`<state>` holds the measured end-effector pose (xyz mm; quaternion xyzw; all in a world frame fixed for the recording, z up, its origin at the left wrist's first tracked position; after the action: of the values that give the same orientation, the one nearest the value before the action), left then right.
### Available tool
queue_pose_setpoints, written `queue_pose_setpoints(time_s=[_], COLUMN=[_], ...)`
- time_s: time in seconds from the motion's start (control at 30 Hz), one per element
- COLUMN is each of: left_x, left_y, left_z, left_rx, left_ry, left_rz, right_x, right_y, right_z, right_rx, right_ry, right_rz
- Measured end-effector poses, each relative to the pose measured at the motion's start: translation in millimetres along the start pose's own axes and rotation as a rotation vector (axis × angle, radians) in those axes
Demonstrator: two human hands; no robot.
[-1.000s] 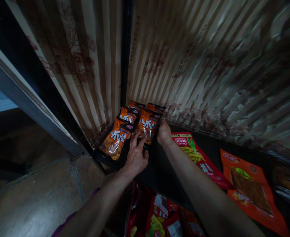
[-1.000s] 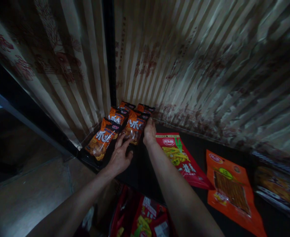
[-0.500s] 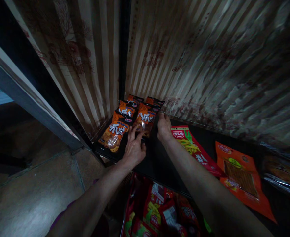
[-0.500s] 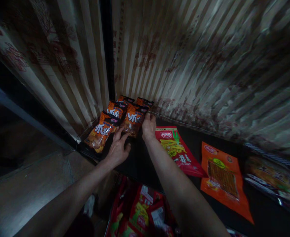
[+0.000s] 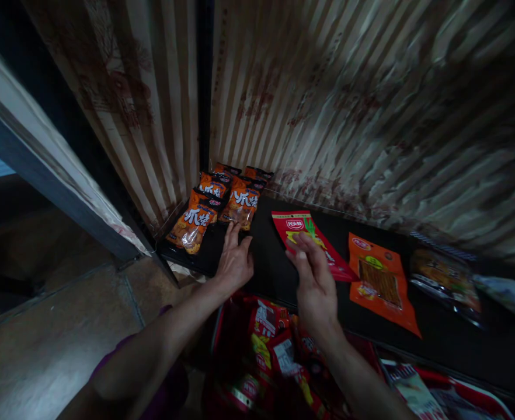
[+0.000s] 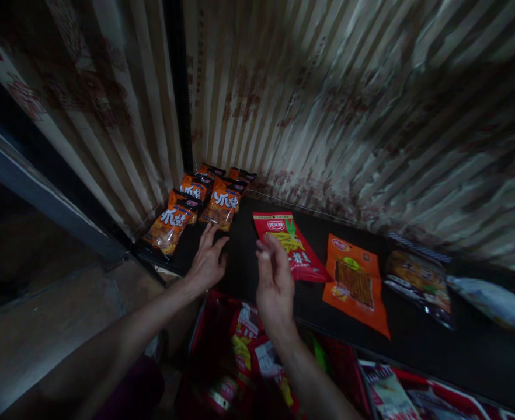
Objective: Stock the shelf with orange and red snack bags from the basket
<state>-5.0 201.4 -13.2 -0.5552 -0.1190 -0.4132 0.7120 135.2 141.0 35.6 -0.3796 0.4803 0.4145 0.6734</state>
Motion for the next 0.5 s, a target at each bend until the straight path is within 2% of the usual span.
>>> queue_pose_setpoints(time_s=[0.13, 0.23, 0.3, 0.37, 0.43, 0.47, 0.5], left_x=[28, 59, 81, 96, 95, 88, 75], left_y=[0.8, 4.8, 13.9, 32.5, 61.6, 78.3, 94.1], left_z=[-13, -30, -48, -70, -96, -109, -122], left_rx=[0.009, -0.111, -0.271, -0.495, -0.776, -0.925, -1.039], left_ry=[0.116, 0.267, 0.384, 0.439, 0.35, 0.247, 0.07], left_rz=[-0.107, -0.237, -0.288, -0.273, -0.202, -0.16, -0.108], right_x=[-5, 10, 24, 36, 49, 55, 60], right_y=[-38, -74, -98, -116, -124, -124, -123], right_z=[-61, -91, -103, -109, -112, -112, -112], right_rx=[0.016, 0.079, 0.14, 0.142, 0.051, -0.03, -0.111], right_ry=[0.064, 0.136, 0.14, 0.116, 0.141, 0.173, 0.201], right_rz=[-0.048, -0.099, -0.167, -0.279, -0.347, -0.37, -0.395])
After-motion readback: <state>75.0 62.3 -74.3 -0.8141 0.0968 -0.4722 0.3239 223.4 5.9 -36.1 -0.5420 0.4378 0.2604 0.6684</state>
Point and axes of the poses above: each hand's wrist, its own z-axis towards the middle knuckle, its own y-axis out of the palm, x = y × z, the point moved 6 cm from there along z, towards the middle knuckle, and after that the axes turned 5 degrees about -x, right-handed, at the moved point
